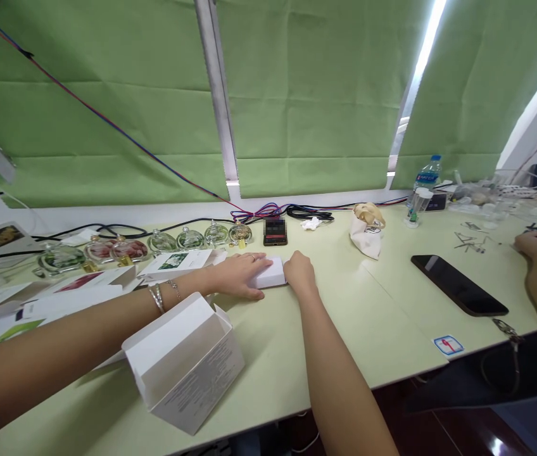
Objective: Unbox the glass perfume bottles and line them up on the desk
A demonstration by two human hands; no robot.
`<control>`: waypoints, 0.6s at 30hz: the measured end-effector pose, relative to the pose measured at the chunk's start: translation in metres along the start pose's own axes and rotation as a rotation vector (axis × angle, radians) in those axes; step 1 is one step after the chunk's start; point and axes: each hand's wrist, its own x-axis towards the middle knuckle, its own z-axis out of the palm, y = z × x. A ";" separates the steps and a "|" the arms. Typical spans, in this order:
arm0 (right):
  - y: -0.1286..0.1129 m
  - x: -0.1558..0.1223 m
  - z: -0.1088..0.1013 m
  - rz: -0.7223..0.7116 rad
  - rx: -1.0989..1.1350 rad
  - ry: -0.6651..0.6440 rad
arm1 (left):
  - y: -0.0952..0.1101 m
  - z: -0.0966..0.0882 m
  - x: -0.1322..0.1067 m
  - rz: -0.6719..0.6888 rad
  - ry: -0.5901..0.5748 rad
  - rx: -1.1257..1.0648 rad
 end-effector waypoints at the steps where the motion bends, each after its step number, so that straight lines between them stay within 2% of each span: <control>1: 0.001 0.001 0.001 0.002 0.019 -0.003 | 0.002 0.000 -0.002 -0.006 -0.001 0.002; 6: 0.004 0.000 0.004 -0.028 0.090 -0.004 | 0.009 -0.001 -0.010 0.043 -0.052 -0.022; 10: -0.003 -0.004 0.000 -0.162 0.107 0.008 | 0.009 -0.003 -0.012 0.078 -0.122 -0.152; 14: -0.008 -0.009 -0.003 -0.311 0.104 -0.066 | 0.009 -0.003 -0.011 -0.039 -0.123 -0.141; 18: -0.005 -0.009 -0.004 -0.313 0.080 -0.101 | 0.006 0.000 -0.009 -0.092 -0.136 -0.136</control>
